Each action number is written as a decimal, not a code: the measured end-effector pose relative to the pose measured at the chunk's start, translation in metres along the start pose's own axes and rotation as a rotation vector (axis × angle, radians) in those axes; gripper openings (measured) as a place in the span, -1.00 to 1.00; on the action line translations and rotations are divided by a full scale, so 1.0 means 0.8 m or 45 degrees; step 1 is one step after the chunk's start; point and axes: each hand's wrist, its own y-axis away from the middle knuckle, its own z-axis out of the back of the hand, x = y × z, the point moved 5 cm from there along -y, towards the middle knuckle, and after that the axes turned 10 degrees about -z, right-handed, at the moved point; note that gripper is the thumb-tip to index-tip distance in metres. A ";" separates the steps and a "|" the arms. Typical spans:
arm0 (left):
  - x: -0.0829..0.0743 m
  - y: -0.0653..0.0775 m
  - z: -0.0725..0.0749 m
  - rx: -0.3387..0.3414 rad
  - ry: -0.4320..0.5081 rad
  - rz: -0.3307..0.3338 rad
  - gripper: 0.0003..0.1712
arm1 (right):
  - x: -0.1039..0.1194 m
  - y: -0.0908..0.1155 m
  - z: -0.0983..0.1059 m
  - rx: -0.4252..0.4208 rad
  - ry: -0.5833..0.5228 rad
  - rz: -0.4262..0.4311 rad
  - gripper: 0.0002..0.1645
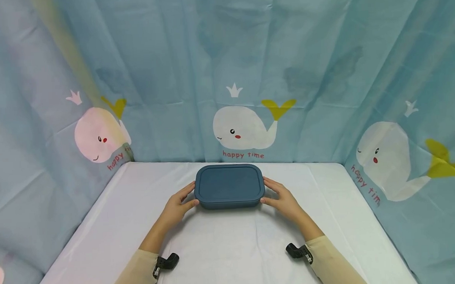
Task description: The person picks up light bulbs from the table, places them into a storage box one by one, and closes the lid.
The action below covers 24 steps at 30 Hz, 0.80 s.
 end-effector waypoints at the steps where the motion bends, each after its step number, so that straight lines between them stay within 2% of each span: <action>1: 0.001 0.001 0.000 -0.008 -0.002 -0.004 -0.16 | 0.000 -0.001 -0.001 0.001 0.003 0.001 -0.04; 5: 0.003 0.007 -0.001 -0.025 -0.025 -0.003 -0.16 | -0.003 -0.003 -0.006 0.001 0.014 0.014 -0.03; 10: 0.001 0.012 -0.004 -0.001 -0.086 0.013 -0.13 | -0.007 0.002 -0.010 0.027 0.035 0.015 -0.02; 19: -0.004 0.002 -0.002 -0.036 -0.113 0.029 -0.11 | 0.000 0.000 -0.002 -0.013 0.069 0.016 -0.07; 24: -0.005 0.004 -0.001 -0.057 -0.120 0.057 -0.14 | 0.003 0.000 -0.001 -0.052 0.107 0.064 -0.10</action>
